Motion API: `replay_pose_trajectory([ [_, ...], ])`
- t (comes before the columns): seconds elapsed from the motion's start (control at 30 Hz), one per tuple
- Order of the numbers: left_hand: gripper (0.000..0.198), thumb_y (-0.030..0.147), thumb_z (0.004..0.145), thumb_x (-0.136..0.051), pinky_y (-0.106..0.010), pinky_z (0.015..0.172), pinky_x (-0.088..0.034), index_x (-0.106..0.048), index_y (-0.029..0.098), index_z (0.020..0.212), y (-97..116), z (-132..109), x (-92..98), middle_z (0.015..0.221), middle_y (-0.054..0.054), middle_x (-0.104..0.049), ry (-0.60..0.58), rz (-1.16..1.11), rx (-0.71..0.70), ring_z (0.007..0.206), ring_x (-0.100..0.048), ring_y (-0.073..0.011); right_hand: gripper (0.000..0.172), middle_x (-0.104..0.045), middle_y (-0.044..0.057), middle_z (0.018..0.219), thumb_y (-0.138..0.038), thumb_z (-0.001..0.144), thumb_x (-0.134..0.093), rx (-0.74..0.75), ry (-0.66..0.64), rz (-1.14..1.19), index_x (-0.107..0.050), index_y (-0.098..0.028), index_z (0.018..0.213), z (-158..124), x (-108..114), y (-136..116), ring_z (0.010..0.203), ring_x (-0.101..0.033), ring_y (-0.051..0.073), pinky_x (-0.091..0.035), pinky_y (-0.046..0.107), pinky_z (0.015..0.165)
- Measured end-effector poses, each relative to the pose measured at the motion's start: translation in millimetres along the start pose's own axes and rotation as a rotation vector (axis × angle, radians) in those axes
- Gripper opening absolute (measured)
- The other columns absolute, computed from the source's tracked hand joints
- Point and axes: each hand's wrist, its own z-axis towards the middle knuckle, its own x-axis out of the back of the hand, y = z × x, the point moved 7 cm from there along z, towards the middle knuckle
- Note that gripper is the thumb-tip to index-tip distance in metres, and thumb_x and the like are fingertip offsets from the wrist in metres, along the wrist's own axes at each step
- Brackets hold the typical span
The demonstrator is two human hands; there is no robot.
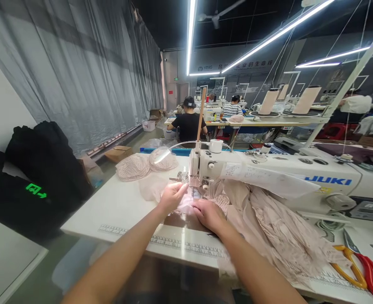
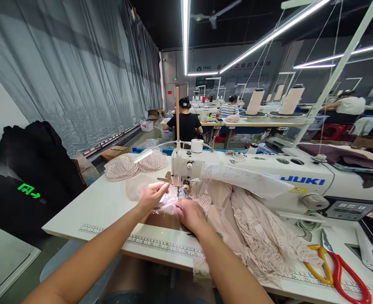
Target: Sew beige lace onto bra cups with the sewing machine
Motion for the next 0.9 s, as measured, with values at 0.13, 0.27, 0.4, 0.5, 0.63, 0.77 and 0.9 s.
replay_pose_trajectory([
  [0.13, 0.042, 0.049, 0.084, -0.048, -0.023, 0.049, -0.026, -0.045, 0.018, 0.057, -15.0, 17.0, -12.8, 0.049, 0.006, -0.031, 0.031, -0.019, 0.092, 0.048, -0.032, -0.0088, 0.025, -0.068, 0.005, 0.101, -0.027, 0.087, -0.045, 0.001, 0.008, 0.069, -0.069, -0.024, 0.095, -1.7, 1.4, 1.1, 0.087, -0.059, 0.018, -0.037, 0.026, 0.072],
  [0.27, 0.04, 0.048, 0.083, -0.049, -0.022, 0.045, -0.022, -0.044, 0.018, 0.057, -23.7, 18.5, -30.5, 0.047, 0.007, -0.031, -0.048, -0.046, 0.219, 0.043, -0.026, -0.0072, 0.021, -0.069, 0.005, 0.098, -0.029, 0.084, -0.05, -0.02, 0.017, 0.192, -0.069, -0.024, 0.09, -2.7, 1.8, 4.6, 0.089, -0.058, 0.019, -0.037, 0.027, 0.076],
  [0.4, 0.041, 0.05, 0.08, -0.053, -0.021, 0.04, -0.016, -0.046, 0.018, 0.055, -30.3, 5.9, -47.0, 0.042, 0.008, -0.029, -0.214, -0.06, 0.358, 0.038, -0.021, -0.0059, 0.017, -0.067, 0.006, 0.09, -0.03, 0.081, -0.054, -0.081, 0.077, 0.384, -0.069, -0.021, 0.079, -0.5, 2.7, 14.3, 0.084, -0.057, 0.02, -0.038, 0.029, 0.074],
  [0.5, 0.041, 0.052, 0.078, -0.055, -0.021, 0.037, -0.014, -0.046, 0.019, 0.055, -35.4, -6.3, -54.5, 0.04, 0.009, -0.027, -0.319, -0.076, 0.435, 0.036, -0.019, -0.0057, 0.021, -0.065, 0.007, 0.09, -0.033, 0.082, -0.052, -0.145, 0.159, 0.604, -0.069, -0.021, 0.086, 3.0, 3.6, 24.4, 0.081, -0.056, 0.02, -0.04, 0.029, 0.068],
  [0.63, 0.044, 0.055, 0.076, -0.057, -0.02, 0.035, -0.014, -0.045, 0.019, 0.055, -43.4, -21.6, -58.7, 0.041, 0.008, -0.03, -0.411, -0.09, 0.482, 0.035, -0.02, -0.005, 0.04, -0.062, 0.003, 0.079, -0.048, 0.081, -0.051, -0.202, 0.147, 0.997, -0.063, -0.02, 0.109, 4.9, -1.0, 28.4, 0.056, -0.047, 0.013, -0.034, 0.024, 0.047],
  [0.77, 0.044, 0.055, 0.074, -0.063, -0.019, 0.036, -0.019, -0.055, 0.016, 0.056, -47.2, -31.3, -51.7, 0.042, 0.007, -0.037, -0.451, -0.083, 0.436, 0.036, -0.027, -0.0051, 0.042, -0.05, -0.003, 0.062, -0.054, 0.069, -0.066, -0.242, 0.098, 1.31, -0.062, -0.018, 0.089, 3.8, -1.6, 25.7, 0.048, -0.037, 0.007, -0.027, 0.019, 0.04],
  [0.9, 0.035, 0.047, 0.074, -0.068, -0.021, 0.053, -0.039, -0.068, 0.013, 0.085, -35.3, -25.2, -32.4, 0.069, -0.002, -0.061, -0.365, -0.106, 0.31, 0.06, -0.053, -0.0106, 0.033, -0.032, -0.01, 0.05, -0.043, 0.064, -0.075, -0.345, 0.063, 1.457, -0.057, -0.017, 0.072, 4.1, -7.7, 28.3, 0.041, -0.024, 0.003, -0.018, 0.014, 0.036],
])
